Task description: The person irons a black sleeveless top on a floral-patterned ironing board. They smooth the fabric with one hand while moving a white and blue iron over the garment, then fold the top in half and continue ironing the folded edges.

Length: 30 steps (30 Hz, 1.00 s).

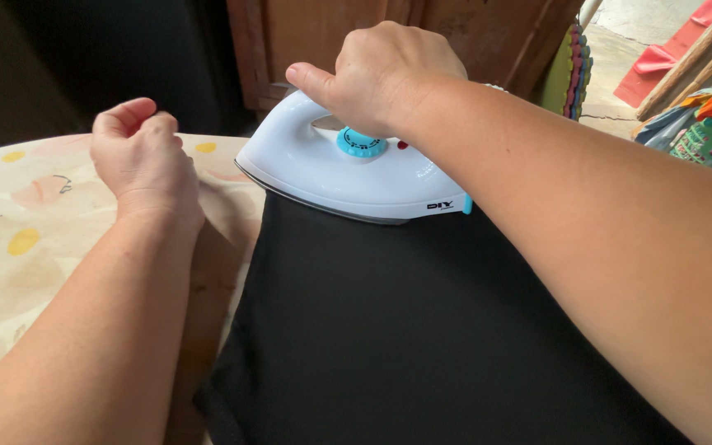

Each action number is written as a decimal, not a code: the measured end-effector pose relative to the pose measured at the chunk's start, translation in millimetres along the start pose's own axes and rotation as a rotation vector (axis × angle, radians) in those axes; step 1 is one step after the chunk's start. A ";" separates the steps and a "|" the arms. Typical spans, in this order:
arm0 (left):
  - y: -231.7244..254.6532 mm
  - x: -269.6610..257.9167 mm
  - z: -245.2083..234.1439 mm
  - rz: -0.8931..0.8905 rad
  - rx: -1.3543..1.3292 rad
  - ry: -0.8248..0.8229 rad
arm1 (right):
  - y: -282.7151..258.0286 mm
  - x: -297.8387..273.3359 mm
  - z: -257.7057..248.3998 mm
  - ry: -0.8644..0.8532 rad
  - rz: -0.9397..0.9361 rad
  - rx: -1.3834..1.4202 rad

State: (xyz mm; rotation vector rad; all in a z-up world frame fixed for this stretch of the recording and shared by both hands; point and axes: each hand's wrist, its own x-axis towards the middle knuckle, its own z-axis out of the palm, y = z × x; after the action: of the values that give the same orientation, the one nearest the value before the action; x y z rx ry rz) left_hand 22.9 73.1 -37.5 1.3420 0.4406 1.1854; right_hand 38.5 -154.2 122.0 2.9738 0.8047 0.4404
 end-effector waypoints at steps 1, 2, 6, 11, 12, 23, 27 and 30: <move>-0.9 0.8 0.2 -0.027 -0.030 -0.002 | 0.2 -0.1 -0.6 -0.014 0.003 0.005; -0.3 1.0 0.7 -0.053 -0.061 -0.004 | 0.4 -0.5 -1.3 -0.027 0.006 0.010; 19.8 -7.3 2.3 0.022 -0.090 -0.006 | -1.0 -2.4 -3.1 -0.019 0.004 0.014; 82.1 -47.6 16.9 0.783 0.121 -0.161 | -0.7 -2.8 -5.7 -0.043 0.022 0.054; 97.6 -57.5 21.9 0.907 0.153 -0.239 | 0.0 -3.4 -4.4 -0.048 0.041 0.071; 176.3 -198.6 49.9 1.031 0.052 -0.843 | 8.3 5.5 7.6 -0.003 -0.010 0.056; 168.8 -235.3 63.9 1.107 -0.127 -0.932 | 4.9 2.8 4.0 0.004 -0.007 0.045; 150.8 -250.1 71.7 1.167 -0.179 -1.071 | 4.5 0.2 2.3 -0.035 0.013 0.040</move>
State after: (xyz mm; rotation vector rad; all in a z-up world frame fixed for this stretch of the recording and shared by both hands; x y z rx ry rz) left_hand -78.8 -203.0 24.8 1.8726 -1.3378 1.0958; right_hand 41.5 -157.9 120.3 3.0163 0.8003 0.3761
